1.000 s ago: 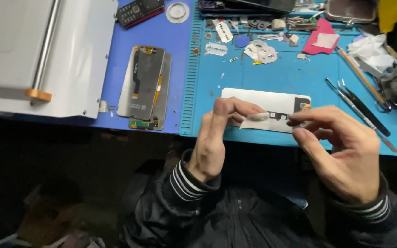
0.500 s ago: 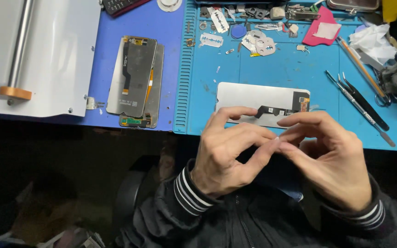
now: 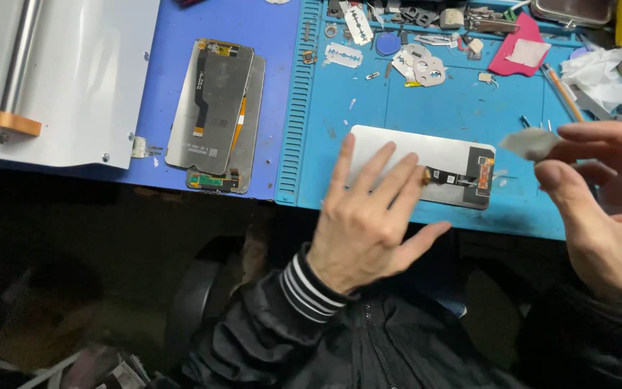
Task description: Cleaning and applying adhesive tape to a smartphone screen as part of a remanufacturing process.
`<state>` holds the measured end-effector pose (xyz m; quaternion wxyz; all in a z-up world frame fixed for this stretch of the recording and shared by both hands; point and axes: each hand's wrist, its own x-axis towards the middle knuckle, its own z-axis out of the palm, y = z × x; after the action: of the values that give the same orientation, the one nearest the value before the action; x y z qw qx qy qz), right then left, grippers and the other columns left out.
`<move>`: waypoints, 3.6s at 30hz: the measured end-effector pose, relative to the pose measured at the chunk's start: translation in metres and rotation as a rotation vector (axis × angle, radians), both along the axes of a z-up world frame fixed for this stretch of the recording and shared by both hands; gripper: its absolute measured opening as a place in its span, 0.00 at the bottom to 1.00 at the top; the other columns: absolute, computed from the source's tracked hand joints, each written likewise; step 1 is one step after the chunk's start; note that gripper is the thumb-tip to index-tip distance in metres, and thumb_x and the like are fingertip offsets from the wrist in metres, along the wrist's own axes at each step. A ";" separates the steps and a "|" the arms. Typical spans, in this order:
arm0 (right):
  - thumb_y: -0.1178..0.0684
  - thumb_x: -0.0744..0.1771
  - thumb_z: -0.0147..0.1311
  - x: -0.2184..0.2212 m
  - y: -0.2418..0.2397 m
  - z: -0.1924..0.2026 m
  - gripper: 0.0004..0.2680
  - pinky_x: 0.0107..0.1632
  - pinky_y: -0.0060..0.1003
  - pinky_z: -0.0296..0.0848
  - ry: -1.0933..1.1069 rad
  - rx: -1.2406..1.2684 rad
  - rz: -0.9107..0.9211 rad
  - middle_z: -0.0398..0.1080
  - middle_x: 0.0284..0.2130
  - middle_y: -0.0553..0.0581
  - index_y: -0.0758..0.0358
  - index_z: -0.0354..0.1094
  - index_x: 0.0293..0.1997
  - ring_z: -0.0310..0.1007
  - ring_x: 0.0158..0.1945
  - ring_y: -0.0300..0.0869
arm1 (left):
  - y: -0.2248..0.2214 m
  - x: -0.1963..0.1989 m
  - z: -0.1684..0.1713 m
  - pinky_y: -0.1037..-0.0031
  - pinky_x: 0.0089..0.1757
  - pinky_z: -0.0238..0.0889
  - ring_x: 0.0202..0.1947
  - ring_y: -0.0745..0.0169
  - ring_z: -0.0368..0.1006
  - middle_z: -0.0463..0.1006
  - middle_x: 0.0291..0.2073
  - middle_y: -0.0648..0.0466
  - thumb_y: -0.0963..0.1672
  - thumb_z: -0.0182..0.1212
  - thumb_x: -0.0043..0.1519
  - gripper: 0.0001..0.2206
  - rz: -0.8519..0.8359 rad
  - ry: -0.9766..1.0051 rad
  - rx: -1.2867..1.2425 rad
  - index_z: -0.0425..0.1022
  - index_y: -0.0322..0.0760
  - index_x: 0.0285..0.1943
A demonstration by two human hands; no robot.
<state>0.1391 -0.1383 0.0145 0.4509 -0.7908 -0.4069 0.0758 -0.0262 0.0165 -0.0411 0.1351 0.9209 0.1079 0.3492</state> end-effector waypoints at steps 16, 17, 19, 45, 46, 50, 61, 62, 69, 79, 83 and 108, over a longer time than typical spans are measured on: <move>0.60 0.68 0.60 -0.011 0.067 -0.008 0.13 0.39 0.30 0.71 -0.144 -0.207 0.229 0.78 0.36 0.59 0.67 0.67 0.59 0.79 0.41 0.39 | -0.035 -0.004 -0.005 0.56 0.54 0.70 0.51 0.48 0.82 0.84 0.50 0.42 0.39 0.48 0.72 0.13 -0.234 -0.251 0.047 0.82 0.27 0.51; 0.60 0.68 0.60 -0.010 0.066 -0.010 0.13 0.39 0.30 0.71 -0.141 -0.210 0.227 0.78 0.36 0.59 0.67 0.67 0.59 0.79 0.41 0.39 | -0.030 -0.007 -0.007 0.56 0.54 0.70 0.51 0.48 0.82 0.84 0.50 0.42 0.39 0.48 0.72 0.13 -0.236 -0.248 0.043 0.82 0.27 0.51; 0.60 0.69 0.60 -0.009 0.065 -0.014 0.12 0.39 0.32 0.68 -0.208 -0.217 0.213 0.77 0.36 0.55 0.66 0.67 0.58 0.75 0.36 0.38 | -0.019 -0.014 -0.012 0.65 0.51 0.61 0.43 0.61 0.80 0.84 0.41 0.54 0.43 0.51 0.69 0.11 -0.170 -0.289 0.116 0.81 0.38 0.41; 0.56 0.72 0.56 -0.041 0.033 -0.026 0.14 0.74 0.70 0.56 -0.727 0.026 0.285 0.72 0.59 0.74 0.76 0.67 0.63 0.68 0.67 0.69 | -0.010 -0.010 -0.028 0.23 0.62 0.29 0.73 0.47 0.62 0.72 0.69 0.49 0.56 0.53 0.71 0.27 0.126 0.107 0.121 0.74 0.35 0.69; 0.49 0.71 0.53 -0.044 0.032 -0.034 0.18 0.76 0.70 0.48 -0.736 0.006 0.363 0.73 0.59 0.67 0.74 0.65 0.65 0.67 0.69 0.69 | -0.011 -0.011 -0.030 0.22 0.62 0.28 0.73 0.49 0.61 0.72 0.69 0.52 0.56 0.41 0.73 0.28 0.134 0.116 0.108 0.74 0.38 0.70; 0.40 0.72 0.41 -0.051 0.049 -0.042 0.25 0.69 0.85 0.40 -0.754 -0.135 0.395 0.67 0.66 0.65 0.77 0.62 0.68 0.62 0.72 0.66 | -0.017 -0.010 -0.031 0.22 0.62 0.28 0.73 0.48 0.57 0.75 0.65 0.52 0.50 0.39 0.73 0.24 0.164 0.077 0.086 0.80 0.34 0.62; 0.39 0.69 0.53 -0.037 0.034 -0.068 0.31 0.75 0.76 0.46 -0.628 -0.107 0.367 0.63 0.69 0.68 0.73 0.48 0.75 0.52 0.77 0.66 | -0.021 -0.014 -0.037 0.19 0.61 0.23 0.75 0.42 0.52 0.66 0.72 0.52 0.55 0.42 0.72 0.27 0.162 0.148 0.025 0.76 0.40 0.70; 0.39 0.69 0.53 -0.039 0.035 -0.066 0.31 0.75 0.76 0.46 -0.626 -0.110 0.363 0.63 0.69 0.68 0.73 0.48 0.75 0.52 0.77 0.66 | -0.021 -0.013 -0.035 0.19 0.61 0.23 0.75 0.42 0.52 0.66 0.72 0.52 0.55 0.42 0.72 0.27 0.157 0.149 0.024 0.76 0.40 0.70; 0.29 0.70 0.34 -0.041 0.029 -0.060 0.33 0.73 0.72 0.51 -0.658 -0.242 0.215 0.58 0.73 0.66 0.72 0.50 0.76 0.55 0.76 0.65 | -0.020 -0.015 -0.030 0.18 0.60 0.23 0.75 0.44 0.55 0.65 0.73 0.52 0.55 0.45 0.72 0.27 0.155 0.164 0.052 0.76 0.35 0.69; 0.36 0.71 0.40 -0.032 0.017 -0.071 0.29 0.74 0.71 0.56 -0.610 -0.126 0.167 0.66 0.68 0.65 0.75 0.49 0.74 0.58 0.76 0.67 | -0.011 -0.011 -0.013 0.15 0.57 0.26 0.78 0.46 0.45 0.59 0.77 0.56 0.63 0.58 0.68 0.36 0.161 0.346 0.149 0.61 0.46 0.80; 0.36 0.71 0.43 -0.031 0.017 -0.071 0.29 0.74 0.70 0.57 -0.619 -0.110 0.161 0.65 0.68 0.65 0.75 0.51 0.73 0.59 0.75 0.66 | -0.005 0.001 -0.015 0.16 0.59 0.24 0.78 0.48 0.46 0.58 0.77 0.53 0.62 0.50 0.68 0.37 0.097 0.304 0.131 0.66 0.37 0.78; 0.34 0.69 0.46 -0.028 0.015 -0.066 0.32 0.74 0.73 0.51 -0.548 -0.134 0.223 0.63 0.69 0.63 0.73 0.47 0.74 0.55 0.75 0.61 | -0.003 -0.014 -0.003 0.13 0.54 0.31 0.76 0.38 0.47 0.62 0.75 0.50 0.66 0.51 0.65 0.40 0.220 0.418 0.269 0.66 0.42 0.76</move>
<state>0.1111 -0.1237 -0.0516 0.2601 -0.7602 -0.5918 -0.0646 -0.0398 0.0136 -0.0437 -0.0523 0.9655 0.1855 0.1752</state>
